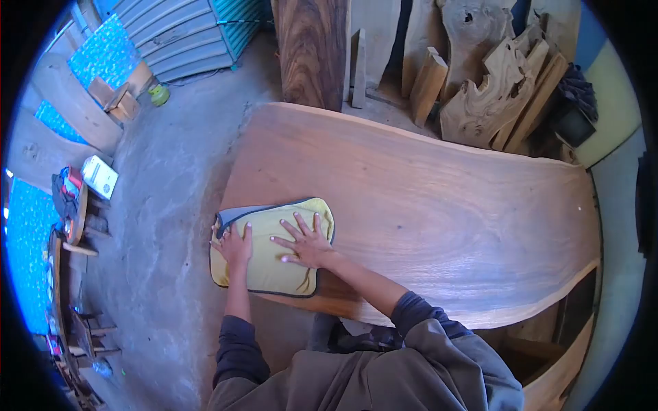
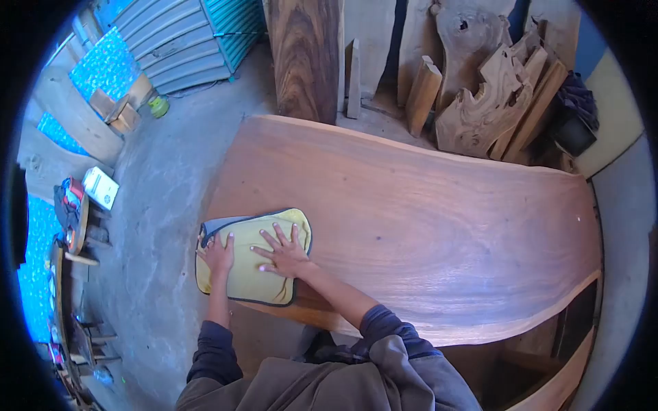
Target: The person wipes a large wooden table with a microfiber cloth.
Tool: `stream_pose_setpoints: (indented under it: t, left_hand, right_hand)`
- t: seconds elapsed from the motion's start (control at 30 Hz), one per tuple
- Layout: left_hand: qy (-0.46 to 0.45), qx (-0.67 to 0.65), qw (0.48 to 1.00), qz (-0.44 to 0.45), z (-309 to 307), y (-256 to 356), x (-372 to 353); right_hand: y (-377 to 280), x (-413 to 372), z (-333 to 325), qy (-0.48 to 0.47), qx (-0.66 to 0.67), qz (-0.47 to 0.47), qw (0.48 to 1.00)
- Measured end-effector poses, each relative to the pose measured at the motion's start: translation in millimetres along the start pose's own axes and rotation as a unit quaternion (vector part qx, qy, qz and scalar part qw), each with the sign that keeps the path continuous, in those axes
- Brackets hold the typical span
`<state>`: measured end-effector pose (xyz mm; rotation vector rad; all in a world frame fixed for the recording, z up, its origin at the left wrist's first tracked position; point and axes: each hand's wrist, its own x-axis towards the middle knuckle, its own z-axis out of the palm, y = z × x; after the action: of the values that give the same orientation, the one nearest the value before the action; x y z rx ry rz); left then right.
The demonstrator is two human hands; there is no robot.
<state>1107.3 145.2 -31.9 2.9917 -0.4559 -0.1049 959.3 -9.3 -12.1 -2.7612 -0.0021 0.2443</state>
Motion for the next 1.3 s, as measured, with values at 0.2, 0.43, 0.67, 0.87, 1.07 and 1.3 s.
stream_pose_setpoints:
  t: [0.2,0.43,0.67,0.87,1.07,1.3]
  left_hand:
    - [-0.031,-0.026,0.998,0.055,-1,27,69]
    - [-0.041,0.001,0.989,0.145,3,76,82]
    - [-0.048,-0.009,0.966,0.254,12,132,41]
    - [0.083,-0.07,0.951,0.289,21,132,-20]
    - [-0.025,-0.046,0.967,0.251,8,58,-50]
    - [-0.02,-0.01,0.99,0.139,-23,-14,-21]
  right_hand:
    - [21,42,-7,0.071,-0.006,0.098,0.993]
    - [40,27,-16,0.081,-0.001,0.191,0.978]
    - [66,-36,-15,0.121,-0.04,0.263,0.956]
    - [44,-104,0,0.125,-0.048,0.273,0.953]
    - [-5,-99,26,0.13,-0.049,0.247,0.959]
    - [-48,-30,12,0.126,-0.008,0.159,0.979]
